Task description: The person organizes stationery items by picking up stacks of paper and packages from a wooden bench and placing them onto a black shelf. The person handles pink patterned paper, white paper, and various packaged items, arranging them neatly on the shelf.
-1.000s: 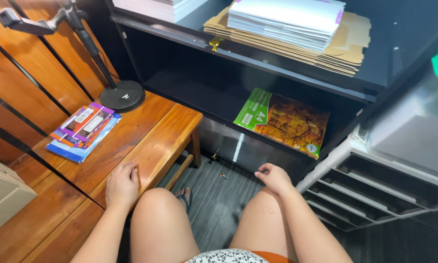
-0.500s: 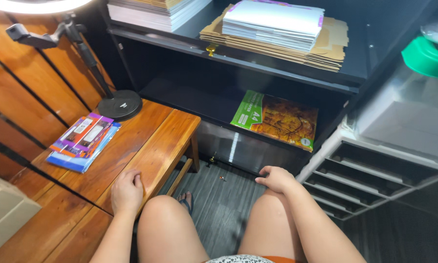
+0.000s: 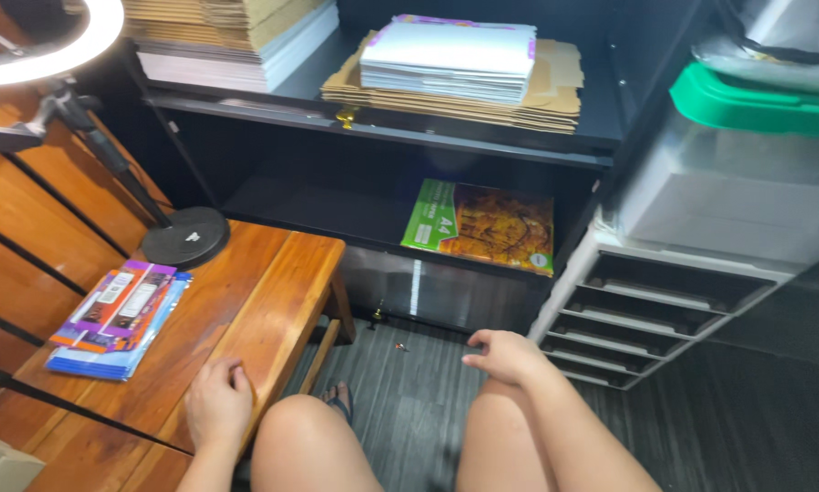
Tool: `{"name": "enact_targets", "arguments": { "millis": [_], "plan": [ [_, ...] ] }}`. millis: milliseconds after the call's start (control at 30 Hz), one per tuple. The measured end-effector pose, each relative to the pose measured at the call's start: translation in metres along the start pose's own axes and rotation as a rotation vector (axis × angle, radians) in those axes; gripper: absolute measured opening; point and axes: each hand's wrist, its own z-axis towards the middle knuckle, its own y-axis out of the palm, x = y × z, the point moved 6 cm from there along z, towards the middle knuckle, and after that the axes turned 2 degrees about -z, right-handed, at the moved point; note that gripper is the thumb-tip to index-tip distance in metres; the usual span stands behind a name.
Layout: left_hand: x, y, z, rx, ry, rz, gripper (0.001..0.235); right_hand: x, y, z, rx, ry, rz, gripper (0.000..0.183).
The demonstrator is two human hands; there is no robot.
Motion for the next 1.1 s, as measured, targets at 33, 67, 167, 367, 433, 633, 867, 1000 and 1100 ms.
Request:
{"name": "enact_targets", "arguments": {
  "millis": [33, 67, 167, 367, 433, 633, 867, 1000, 1100],
  "plan": [
    [0.002, 0.0, 0.003, -0.004, 0.002, -0.001, 0.028, 0.0, 0.001, 0.002, -0.002, 0.004, 0.001, 0.049],
    [0.003, 0.0, 0.002, -0.011, 0.004, 0.048, 0.024, -0.001, 0.002, 0.003, 0.025, -0.021, 0.0, 0.05],
    [0.008, 0.001, 0.004, -0.033, -0.004, 0.125, 0.021, -0.004, 0.007, 0.01, 0.058, -0.064, -0.032, 0.049],
    [-0.008, 0.023, -0.004, 0.122, 0.06, 0.259, 0.015, -0.015, 0.014, 0.028, 0.052, -0.205, -0.091, 0.047],
    [-0.008, 0.022, 0.001, 0.119, 0.031, 0.273, 0.015, -0.023, 0.014, 0.033, 0.032, -0.246, -0.113, 0.047],
    [-0.005, 0.013, 0.001, 0.133, 0.004, 0.212, 0.013, -0.013, 0.028, 0.059, -0.049, -0.26, -0.026, 0.053],
    [-0.008, 0.009, 0.001, 0.1, -0.056, 0.045, 0.011, -0.013, 0.04, 0.093, -0.028, -0.248, 0.078, 0.048],
    [-0.023, 0.013, 0.003, 0.169, -0.119, -0.111, 0.011, -0.02, 0.065, 0.148, -0.021, -0.284, 0.234, 0.042],
    [-0.034, 0.003, 0.0, 0.305, -0.269, -0.415, 0.02, -0.067, 0.061, 0.173, 0.014, -0.381, 0.293, 0.038]
  ]
}}
